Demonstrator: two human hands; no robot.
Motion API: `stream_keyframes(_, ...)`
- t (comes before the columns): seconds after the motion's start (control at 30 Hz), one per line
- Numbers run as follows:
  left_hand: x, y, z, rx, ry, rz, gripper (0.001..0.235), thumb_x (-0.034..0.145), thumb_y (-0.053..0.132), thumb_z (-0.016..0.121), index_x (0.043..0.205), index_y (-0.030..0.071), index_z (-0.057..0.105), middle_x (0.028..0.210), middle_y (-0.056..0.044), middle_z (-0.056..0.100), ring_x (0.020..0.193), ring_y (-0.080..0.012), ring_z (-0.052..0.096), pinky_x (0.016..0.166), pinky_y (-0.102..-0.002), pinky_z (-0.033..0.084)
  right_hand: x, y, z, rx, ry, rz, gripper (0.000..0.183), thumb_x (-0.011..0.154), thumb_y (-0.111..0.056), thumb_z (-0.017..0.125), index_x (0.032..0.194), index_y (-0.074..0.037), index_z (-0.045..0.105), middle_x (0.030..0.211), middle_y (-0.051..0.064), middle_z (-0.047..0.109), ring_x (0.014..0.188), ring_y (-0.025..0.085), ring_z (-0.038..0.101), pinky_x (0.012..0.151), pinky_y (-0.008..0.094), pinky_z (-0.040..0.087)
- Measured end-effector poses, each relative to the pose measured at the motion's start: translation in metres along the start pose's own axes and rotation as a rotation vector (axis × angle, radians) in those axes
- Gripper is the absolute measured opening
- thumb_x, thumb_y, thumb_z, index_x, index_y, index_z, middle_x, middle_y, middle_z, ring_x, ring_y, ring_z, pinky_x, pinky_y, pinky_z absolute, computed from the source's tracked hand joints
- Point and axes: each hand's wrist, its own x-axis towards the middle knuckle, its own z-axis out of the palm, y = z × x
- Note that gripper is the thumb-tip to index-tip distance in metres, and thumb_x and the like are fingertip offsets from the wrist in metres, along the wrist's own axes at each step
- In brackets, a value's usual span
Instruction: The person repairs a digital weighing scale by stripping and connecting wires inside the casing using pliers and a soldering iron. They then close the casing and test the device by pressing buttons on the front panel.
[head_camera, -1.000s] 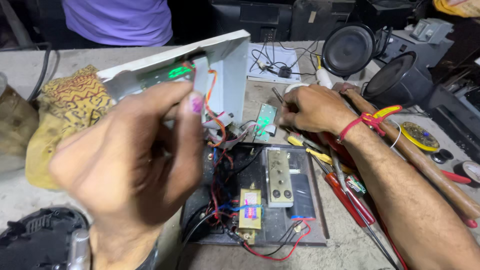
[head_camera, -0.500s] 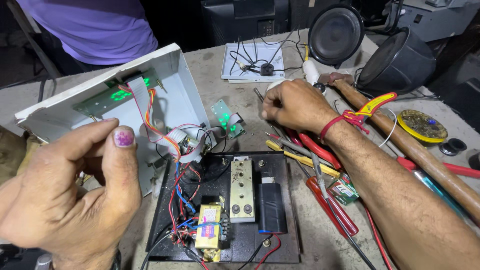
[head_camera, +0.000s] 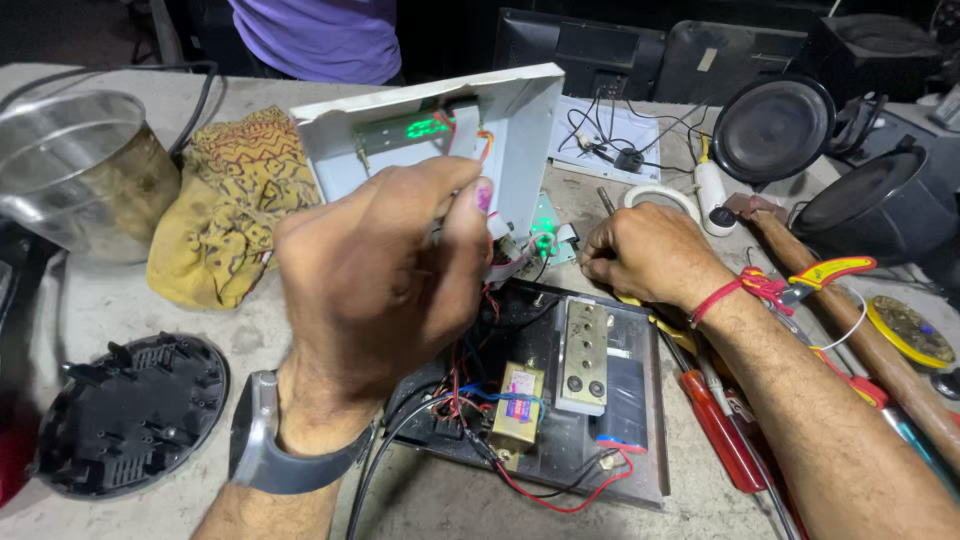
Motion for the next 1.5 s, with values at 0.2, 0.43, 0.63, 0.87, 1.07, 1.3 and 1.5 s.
stream_keyframes(0.2,0.0,-0.005,-0.013,0.011,0.015,0.061,0.013,0.101,0.003,0.071,0.109,0.0,0.061,0.075,-0.01,0.065,0.064,-0.0259,0.066,0.056,-0.039,0.049,-0.018,-0.009,-0.024,-0.065,0.3,0.001,0.021,0.088,-0.03,0.076,0.098,-0.014,0.082,0.086,0.012,0.077,0.078,0.031,0.072,0.073,0.044,0.056)
stream_keyframes(0.43,-0.005,-0.02,-0.021,-0.017,0.069,0.035,0.011,0.099,0.005,0.069,0.104,0.003,0.06,0.078,-0.01,0.063,0.066,-0.028,0.067,0.056,-0.04,0.048,-0.028,-0.056,-0.042,0.403,-0.025,-0.019,0.018,0.08,-0.025,0.076,0.086,-0.009,0.082,0.075,0.007,0.081,0.067,0.014,0.071,0.068,0.032,0.058)
stream_keyframes(0.63,-0.005,-0.028,-0.026,-0.041,0.142,0.018,0.012,0.094,0.004,0.068,0.092,0.004,0.057,0.073,-0.01,0.06,0.063,-0.03,0.065,0.053,-0.043,0.047,-0.02,-0.085,-0.05,0.06,-0.061,0.081,0.02,0.077,-0.023,0.077,0.086,-0.007,0.081,0.071,0.012,0.077,0.061,0.019,0.07,0.064,0.037,0.055)
stream_keyframes(0.87,-0.009,-0.029,-0.025,-0.083,0.213,0.012,0.014,0.092,0.001,0.069,0.092,0.004,0.055,0.074,-0.01,0.06,0.067,-0.0313,0.067,0.057,-0.045,0.048,-0.027,-0.09,-0.047,0.084,-0.057,0.122,0.026,0.075,-0.024,0.078,0.086,-0.001,0.078,0.07,0.016,0.076,0.06,0.024,0.071,0.062,0.04,0.057)
stream_keyframes(1.07,-0.007,-0.031,-0.026,-0.078,0.201,0.001,0.012,0.088,0.002,0.068,0.093,0.002,0.057,0.073,-0.01,0.062,0.064,-0.0314,0.067,0.054,-0.044,0.049,-0.022,-0.093,-0.044,-0.019,-0.011,0.012,0.028,0.074,-0.026,0.078,0.085,0.0,0.076,0.075,0.021,0.073,0.069,0.034,0.072,0.066,0.047,0.056)
stream_keyframes(1.3,-0.008,-0.032,-0.024,-0.07,0.165,-0.018,0.009,0.088,0.002,0.068,0.092,0.002,0.059,0.071,-0.011,0.062,0.06,-0.0325,0.066,0.051,-0.045,0.048,-0.033,-0.099,-0.036,-0.274,0.022,0.142,0.039,0.079,-0.038,0.079,0.078,0.0,0.075,0.075,0.024,0.071,0.075,0.04,0.072,0.074,0.051,0.056)
stream_keyframes(1.5,-0.009,-0.032,-0.022,-0.098,0.184,-0.006,0.01,0.088,0.001,0.067,0.094,0.001,0.059,0.073,-0.011,0.063,0.062,-0.0332,0.067,0.052,-0.045,0.048,-0.037,-0.109,-0.036,-0.184,0.071,0.146,0.037,0.076,-0.04,0.078,0.077,-0.003,0.077,0.073,0.023,0.07,0.071,0.042,0.071,0.07,0.053,0.056)
